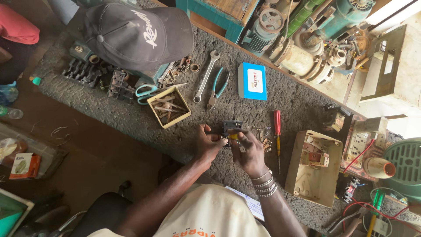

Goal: The person uses a screwdriver to tighten screws on a small black electrical component, likely a terminal block. They repeatedly adjust the component and use the screwdriver on different terminals. The person also picks up and handles small metal pieces from the workbench.

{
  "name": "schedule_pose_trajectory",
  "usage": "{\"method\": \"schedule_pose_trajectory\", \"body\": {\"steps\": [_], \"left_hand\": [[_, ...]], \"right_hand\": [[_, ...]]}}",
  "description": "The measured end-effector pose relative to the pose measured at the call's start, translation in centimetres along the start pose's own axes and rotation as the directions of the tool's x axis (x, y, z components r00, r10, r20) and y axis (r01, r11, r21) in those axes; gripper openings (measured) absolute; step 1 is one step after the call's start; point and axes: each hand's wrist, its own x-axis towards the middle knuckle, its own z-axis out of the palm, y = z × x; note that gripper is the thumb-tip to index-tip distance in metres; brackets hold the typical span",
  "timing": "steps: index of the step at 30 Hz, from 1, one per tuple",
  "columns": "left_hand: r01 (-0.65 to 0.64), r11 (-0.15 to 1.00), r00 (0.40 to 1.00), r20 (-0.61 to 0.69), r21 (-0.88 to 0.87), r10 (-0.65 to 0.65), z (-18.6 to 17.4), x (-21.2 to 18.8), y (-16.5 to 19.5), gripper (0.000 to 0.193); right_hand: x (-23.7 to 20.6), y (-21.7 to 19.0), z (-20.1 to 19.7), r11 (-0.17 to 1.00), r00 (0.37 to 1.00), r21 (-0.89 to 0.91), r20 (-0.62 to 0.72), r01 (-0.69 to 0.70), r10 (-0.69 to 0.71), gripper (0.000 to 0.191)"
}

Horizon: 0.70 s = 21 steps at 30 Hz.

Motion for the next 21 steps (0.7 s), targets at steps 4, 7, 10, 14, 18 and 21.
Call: {"method": "schedule_pose_trajectory", "body": {"steps": [4, 7, 10, 14, 18, 21], "left_hand": [[0.013, 0.999, 1.0, -0.018, -0.039, -0.014, 0.0, 0.0, 0.0, 0.063], [0.025, 0.999, 1.0, 0.0, -0.038, -0.026, -0.1, 0.0, 0.0, 0.062], [0.035, 0.999, 0.999, -0.012, -0.027, -0.035, 0.0, -0.1, -0.2, 0.062], [-0.016, 1.0, 1.0, -0.014, -0.018, 0.016, 0.0, 0.2, -0.2, 0.063], [-0.001, 1.0, 1.0, -0.009, -0.01, 0.001, 0.1, 0.3, -0.2, 0.061], [0.041, 0.999, 0.998, -0.046, 0.011, -0.04, 0.2, 0.1, -0.1, 0.061]], "right_hand": [[-0.1, 0.8, 0.2, 0.985, 0.994, -0.159, -0.099, -0.069, 0.053, 0.094], [-0.1, 0.8, -0.4, 0.998, 0.996, 0.021, 0.063, -0.058, 0.056, 0.09], [-0.2, 0.5, -0.7, 1.0, 1.0, 0.005, -0.009, -0.01, 0.01, 0.091], [0.1, 0.3, -0.5, 0.997, 0.996, -0.073, -0.091, -0.019, 0.013, 0.092], [0.4, -0.1, -0.6, 0.992, 0.996, 0.1, -0.058, 0.072, -0.067, 0.09], [0.4, -0.9, -0.7, 1.0, 0.996, -0.027, -0.091, -0.006, 0.004, 0.091]]}}
